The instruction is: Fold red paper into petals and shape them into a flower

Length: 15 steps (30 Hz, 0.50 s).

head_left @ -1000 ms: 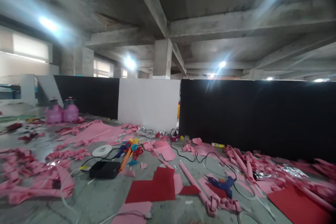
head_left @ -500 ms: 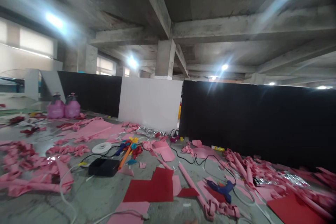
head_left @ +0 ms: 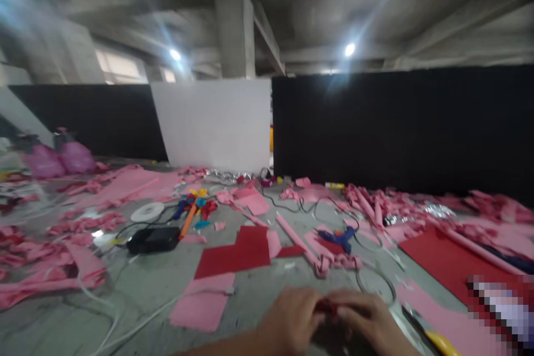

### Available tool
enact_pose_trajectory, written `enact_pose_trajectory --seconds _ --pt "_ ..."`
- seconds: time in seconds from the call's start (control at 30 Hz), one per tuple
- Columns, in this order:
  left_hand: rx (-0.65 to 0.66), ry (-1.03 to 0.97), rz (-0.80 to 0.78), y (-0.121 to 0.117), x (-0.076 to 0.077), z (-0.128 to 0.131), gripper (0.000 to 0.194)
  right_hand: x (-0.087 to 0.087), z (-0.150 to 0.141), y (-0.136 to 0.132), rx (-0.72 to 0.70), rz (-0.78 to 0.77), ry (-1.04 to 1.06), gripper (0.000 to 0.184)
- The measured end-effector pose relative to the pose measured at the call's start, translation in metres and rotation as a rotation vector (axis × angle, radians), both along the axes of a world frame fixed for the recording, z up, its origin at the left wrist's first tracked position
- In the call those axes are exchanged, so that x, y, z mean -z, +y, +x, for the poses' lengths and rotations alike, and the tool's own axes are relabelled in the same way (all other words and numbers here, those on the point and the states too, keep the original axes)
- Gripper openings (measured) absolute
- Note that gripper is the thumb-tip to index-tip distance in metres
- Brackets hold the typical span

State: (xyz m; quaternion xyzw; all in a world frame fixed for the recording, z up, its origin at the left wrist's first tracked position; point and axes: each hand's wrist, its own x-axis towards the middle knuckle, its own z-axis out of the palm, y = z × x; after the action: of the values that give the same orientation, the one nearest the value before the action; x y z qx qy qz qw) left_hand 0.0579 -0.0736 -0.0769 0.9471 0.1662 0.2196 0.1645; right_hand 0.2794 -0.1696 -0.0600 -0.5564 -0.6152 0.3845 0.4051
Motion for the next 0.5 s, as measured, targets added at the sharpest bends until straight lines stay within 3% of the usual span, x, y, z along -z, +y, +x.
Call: enact_pose_trajectory --seconds 0.1,0.2,0.3,0.5 --pt "-0.029 0.055 -0.141 -0.007 -0.008 -0.005 0.024 -0.002 0.003 -0.006 0.007 -0.083 0.296 0.044" --pt "-0.005 0.125 -0.12 -0.007 -0.021 -0.008 0.027 -0.016 0.001 -0.01 0.0 -0.15 0.439 0.033" --pt "0.02 0.172 -0.188 -0.004 -0.026 -0.008 0.033 -0.025 -0.001 -0.01 0.006 -0.196 0.495 0.026" --pt "0.052 0.223 -0.121 -0.001 -0.022 -0.01 0.042 -0.023 -0.002 -0.009 0.023 -0.238 0.514 0.016"
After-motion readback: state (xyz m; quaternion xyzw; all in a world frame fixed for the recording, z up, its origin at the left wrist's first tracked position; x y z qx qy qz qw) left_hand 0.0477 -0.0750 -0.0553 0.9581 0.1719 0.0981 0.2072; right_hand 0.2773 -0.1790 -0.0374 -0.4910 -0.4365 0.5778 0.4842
